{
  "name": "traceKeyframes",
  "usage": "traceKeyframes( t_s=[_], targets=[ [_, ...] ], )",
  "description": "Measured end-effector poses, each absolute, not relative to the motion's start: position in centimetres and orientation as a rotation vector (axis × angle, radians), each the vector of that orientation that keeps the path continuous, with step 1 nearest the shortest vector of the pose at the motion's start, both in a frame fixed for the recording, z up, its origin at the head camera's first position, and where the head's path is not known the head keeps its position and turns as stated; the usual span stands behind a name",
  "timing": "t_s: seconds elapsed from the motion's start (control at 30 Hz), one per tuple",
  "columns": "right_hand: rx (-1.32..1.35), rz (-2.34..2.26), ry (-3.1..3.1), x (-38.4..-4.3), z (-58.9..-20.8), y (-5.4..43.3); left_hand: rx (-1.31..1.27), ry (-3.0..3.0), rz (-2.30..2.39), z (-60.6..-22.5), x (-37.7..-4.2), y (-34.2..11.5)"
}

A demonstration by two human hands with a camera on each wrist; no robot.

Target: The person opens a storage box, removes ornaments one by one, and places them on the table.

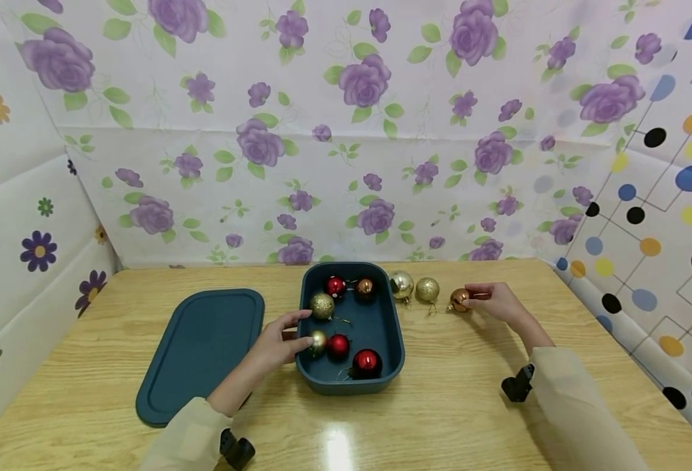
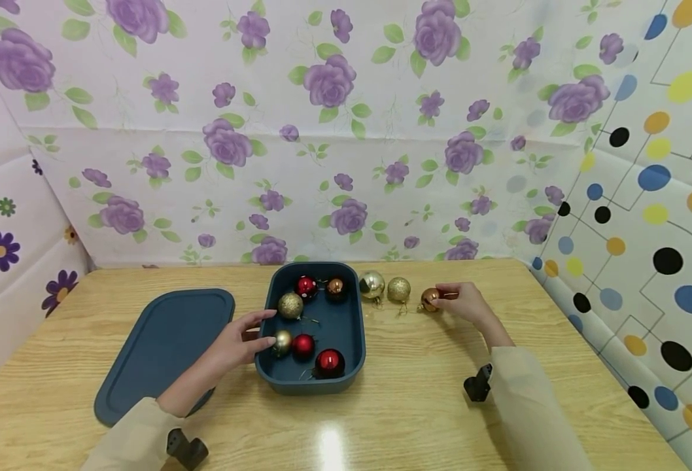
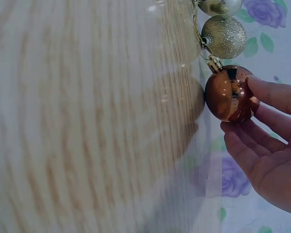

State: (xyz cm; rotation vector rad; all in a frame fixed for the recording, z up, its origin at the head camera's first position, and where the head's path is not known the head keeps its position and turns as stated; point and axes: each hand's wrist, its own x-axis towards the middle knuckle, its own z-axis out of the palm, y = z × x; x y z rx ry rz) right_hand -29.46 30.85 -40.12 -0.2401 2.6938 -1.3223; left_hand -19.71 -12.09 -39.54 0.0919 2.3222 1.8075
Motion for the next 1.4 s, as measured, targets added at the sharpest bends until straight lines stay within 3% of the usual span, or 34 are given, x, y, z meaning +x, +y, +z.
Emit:
traceKeyframes(
  t_s=[0.8,1.4],
  targets=[
    [-0.314,-1.326,2.768,-28.8,-38.5,30.1,0.078,2.319,1.816,-39.5,-19.7,-12.0],
    [-0.807,-1.400,2.549,-24.1,-34.9,21.2,0.085,2.326,1.808,-39.5,-19.9,-12.0]
  ],
)
